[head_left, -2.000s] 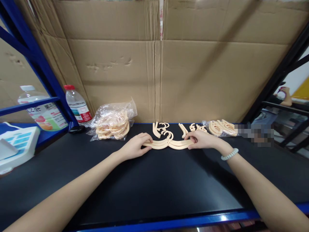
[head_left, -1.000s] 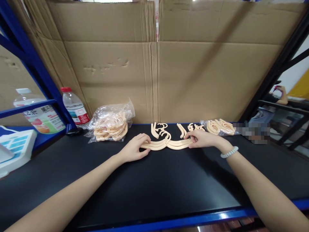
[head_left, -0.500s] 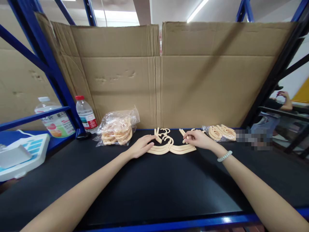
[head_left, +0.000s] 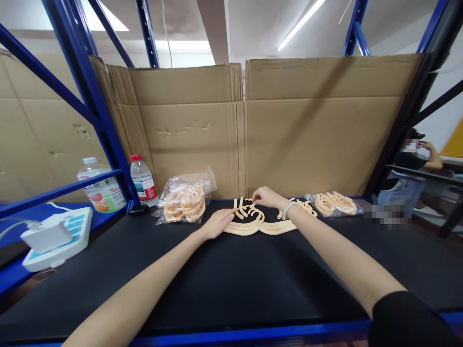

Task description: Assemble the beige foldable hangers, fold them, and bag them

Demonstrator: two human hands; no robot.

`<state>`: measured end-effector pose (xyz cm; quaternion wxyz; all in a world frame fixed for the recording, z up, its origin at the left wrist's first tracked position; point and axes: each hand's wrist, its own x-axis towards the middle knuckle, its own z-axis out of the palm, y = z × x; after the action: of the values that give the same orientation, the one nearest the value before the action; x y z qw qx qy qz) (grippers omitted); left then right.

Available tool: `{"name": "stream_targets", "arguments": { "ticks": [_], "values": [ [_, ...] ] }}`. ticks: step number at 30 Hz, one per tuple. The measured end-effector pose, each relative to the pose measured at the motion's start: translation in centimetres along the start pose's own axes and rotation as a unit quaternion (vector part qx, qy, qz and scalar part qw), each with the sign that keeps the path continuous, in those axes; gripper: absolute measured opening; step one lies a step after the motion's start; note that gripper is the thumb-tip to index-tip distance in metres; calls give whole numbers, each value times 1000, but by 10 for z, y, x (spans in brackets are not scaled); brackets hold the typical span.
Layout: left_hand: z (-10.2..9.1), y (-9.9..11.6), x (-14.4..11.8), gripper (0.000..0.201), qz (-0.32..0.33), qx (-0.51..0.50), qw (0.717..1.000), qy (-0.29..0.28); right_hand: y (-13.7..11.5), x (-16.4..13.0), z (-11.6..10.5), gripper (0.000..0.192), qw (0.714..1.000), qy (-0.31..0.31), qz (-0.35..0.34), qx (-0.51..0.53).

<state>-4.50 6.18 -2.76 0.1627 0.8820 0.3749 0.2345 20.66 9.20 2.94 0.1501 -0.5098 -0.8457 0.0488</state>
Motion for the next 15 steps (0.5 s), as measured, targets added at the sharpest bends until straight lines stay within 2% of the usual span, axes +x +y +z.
{"name": "stream_targets", "arguments": {
  "ticks": [2, 7, 11, 15],
  "values": [
    [1, -4, 0, 47, 1, -2, 999, 33, 1, 12, 5, 5, 999, -34, 9, -28],
    [2, -12, 2, 38, 13, 1, 997, 70, 9, 23, 14, 17, 992, -93, 27, -79],
    [4, -18, 6, 36, 22, -1, 997, 80, 19, 22, 19, 18, 991, -96, 25, -92],
    [5, -23, 8, 40, 13, -11, 995, 94, 28, 20, 24, 18, 995, -73, 11, -73]
  ]
}}
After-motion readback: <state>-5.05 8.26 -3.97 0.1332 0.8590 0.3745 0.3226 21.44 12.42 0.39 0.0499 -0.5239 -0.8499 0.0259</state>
